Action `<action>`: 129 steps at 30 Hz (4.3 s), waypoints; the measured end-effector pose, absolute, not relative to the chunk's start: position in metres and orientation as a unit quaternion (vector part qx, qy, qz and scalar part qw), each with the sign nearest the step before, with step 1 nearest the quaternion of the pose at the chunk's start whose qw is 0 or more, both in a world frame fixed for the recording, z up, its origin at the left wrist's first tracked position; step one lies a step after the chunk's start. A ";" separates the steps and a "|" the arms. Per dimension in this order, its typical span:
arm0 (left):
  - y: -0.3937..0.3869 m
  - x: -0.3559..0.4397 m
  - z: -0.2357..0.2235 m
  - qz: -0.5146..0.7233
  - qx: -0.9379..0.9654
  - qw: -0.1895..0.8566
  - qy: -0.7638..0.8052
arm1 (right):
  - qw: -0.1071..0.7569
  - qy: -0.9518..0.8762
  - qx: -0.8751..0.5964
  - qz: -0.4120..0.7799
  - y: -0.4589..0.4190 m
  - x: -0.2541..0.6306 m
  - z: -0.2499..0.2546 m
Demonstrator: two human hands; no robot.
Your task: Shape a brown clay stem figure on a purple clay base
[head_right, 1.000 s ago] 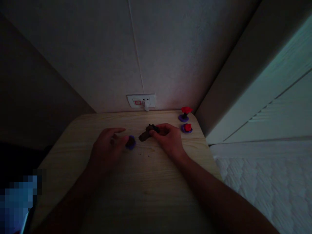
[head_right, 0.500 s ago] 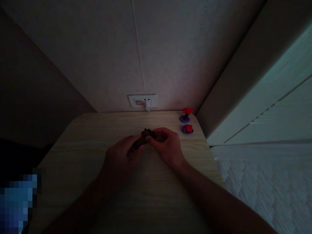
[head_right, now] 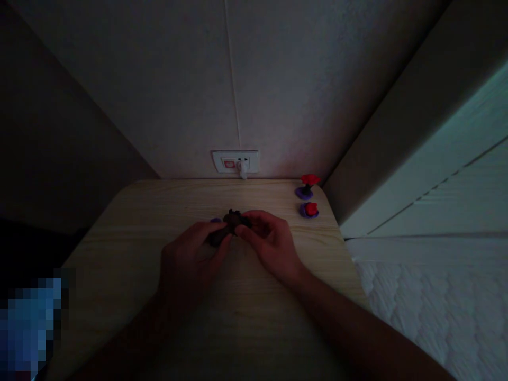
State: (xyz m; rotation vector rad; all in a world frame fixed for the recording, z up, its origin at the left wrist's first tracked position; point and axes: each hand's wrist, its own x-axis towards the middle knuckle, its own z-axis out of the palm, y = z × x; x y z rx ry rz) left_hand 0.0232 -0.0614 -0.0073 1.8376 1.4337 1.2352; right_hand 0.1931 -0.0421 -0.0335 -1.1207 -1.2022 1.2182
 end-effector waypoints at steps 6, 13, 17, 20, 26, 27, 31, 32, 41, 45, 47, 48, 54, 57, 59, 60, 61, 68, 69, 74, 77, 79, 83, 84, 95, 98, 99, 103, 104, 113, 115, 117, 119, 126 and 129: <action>-0.063 0.021 -0.010 0.442 0.720 0.169 0.508 | 0.514 -0.508 -0.447 0.526 -0.045 0.191 -0.037; -0.064 0.021 -0.008 0.444 0.711 0.202 0.507 | 0.514 -0.506 -0.443 0.532 -0.048 0.188 -0.039; -0.063 0.021 -0.010 0.447 0.725 0.178 0.493 | 0.520 -0.512 -0.437 0.526 -0.051 0.187 -0.040; -0.063 0.020 -0.013 0.454 0.734 0.153 0.482 | 0.510 -0.521 -0.440 0.523 -0.052 0.187 -0.040; -0.060 0.021 -0.019 0.457 0.758 0.086 0.457 | 0.504 -0.546 -0.448 0.497 -0.049 0.190 -0.040; -0.060 0.021 -0.020 0.454 0.756 0.092 0.462 | 0.504 -0.559 -0.449 0.482 -0.048 0.191 -0.039; -0.061 0.024 -0.025 0.461 0.694 0.193 0.518 | 0.514 -0.654 -0.418 0.365 -0.046 0.197 -0.032; -0.062 0.025 -0.025 0.467 0.666 0.243 0.528 | 0.511 -0.687 -0.403 0.323 -0.046 0.199 -0.030; -0.069 0.026 -0.016 0.503 0.467 0.581 0.437 | 0.454 -0.830 -0.291 0.141 -0.057 0.203 -0.015; -0.068 0.032 -0.017 0.497 0.422 0.622 0.434 | 0.439 -0.844 -0.278 0.132 -0.059 0.199 -0.015; -0.068 0.035 -0.020 0.503 0.380 0.648 0.428 | 0.434 -0.851 -0.270 0.118 -0.059 0.198 -0.016; -0.068 0.036 -0.021 0.505 0.356 0.662 0.424 | 0.432 -0.855 -0.267 0.109 -0.059 0.198 -0.015; -0.067 0.037 -0.023 0.502 0.304 0.697 0.411 | 0.435 -0.848 -0.286 0.100 -0.063 0.200 -0.007; -0.067 0.038 -0.022 0.506 0.334 0.697 0.382 | 0.464 -0.817 -0.320 0.122 -0.066 0.200 -0.006; -0.067 0.038 -0.022 0.505 0.335 0.703 0.373 | 0.481 -0.797 -0.336 0.147 -0.066 0.199 -0.008; -0.067 0.038 -0.022 0.502 0.331 0.706 0.373 | 0.486 -0.788 -0.342 0.159 -0.066 0.198 -0.009; -0.068 0.039 -0.022 0.500 0.327 0.710 0.372 | 0.490 -0.782 -0.346 0.168 -0.066 0.198 -0.010; -0.068 0.042 -0.018 0.491 0.259 0.757 0.344 | 0.524 -0.738 -0.382 0.185 -0.067 0.195 -0.014; -0.068 0.043 -0.019 0.489 0.252 0.763 0.340 | 0.526 -0.735 -0.386 0.184 -0.067 0.195 -0.014; -0.070 0.046 -0.021 0.502 0.223 0.772 0.320 | 0.489 -0.760 -0.388 0.184 -0.068 0.194 -0.010; -0.071 0.047 -0.023 0.505 0.221 0.776 0.307 | 0.475 -0.755 -0.392 0.226 -0.066 0.193 -0.011; -0.072 0.048 -0.024 0.507 0.237 0.772 0.302 | 0.486 -0.731 -0.391 0.278 -0.065 0.193 -0.013; -0.074 0.048 -0.027 0.513 0.270 0.757 0.301 | 0.513 -0.676 -0.394 0.353 -0.064 0.193 -0.017; -0.074 0.048 -0.027 0.515 0.276 0.752 0.306 | 0.513 -0.676 -0.398 0.349 -0.064 0.193 -0.016; -0.078 0.046 -0.029 0.497 0.354 0.715 0.341 | 0.509 -0.666 -0.435 0.329 -0.069 0.187 -0.008; -0.075 0.046 -0.024 0.493 0.298 0.752 0.320 | 0.515 -0.665 -0.430 0.328 -0.068 0.188 -0.012; -0.074 0.046 -0.022 0.493 0.275 0.765 0.310 | 0.520 -0.666 -0.426 0.324 -0.067 0.189 -0.013; -0.070 0.045 -0.018 0.501 0.216 0.788 0.286 | 0.537 -0.672 -0.415 0.297 -0.066 0.195 -0.014; -0.069 0.045 -0.018 0.501 0.209 0.790 0.284 | 0.538 -0.674 -0.417 0.288 -0.066 0.196 -0.014; -0.066 0.045 -0.018 0.505 0.204 0.784 0.299 | 0.516 -0.720 -0.401 0.235 -0.062 0.198 -0.012; -0.067 0.046 -0.018 0.501 0.203 0.786 0.301 | 0.508 -0.727 -0.405 0.223 -0.064 0.197 -0.010; -0.067 0.046 -0.018 0.497 0.205 0.789 0.297 | 0.498 -0.735 -0.407 0.213 -0.065 0.198 -0.009; -0.067 0.046 -0.018 0.498 0.208 0.789 0.292 | 0.493 -0.744 -0.404 0.203 -0.065 0.199 -0.008; -0.066 0.047 -0.018 0.499 0.225 0.776 0.313 | 0.523 -0.707 -0.400 0.260 -0.063 0.198 -0.013; -0.067 0.047 -0.019 0.499 0.226 0.774 0.316 | 0.525 -0.698 -0.396 0.285 -0.063 0.196 -0.014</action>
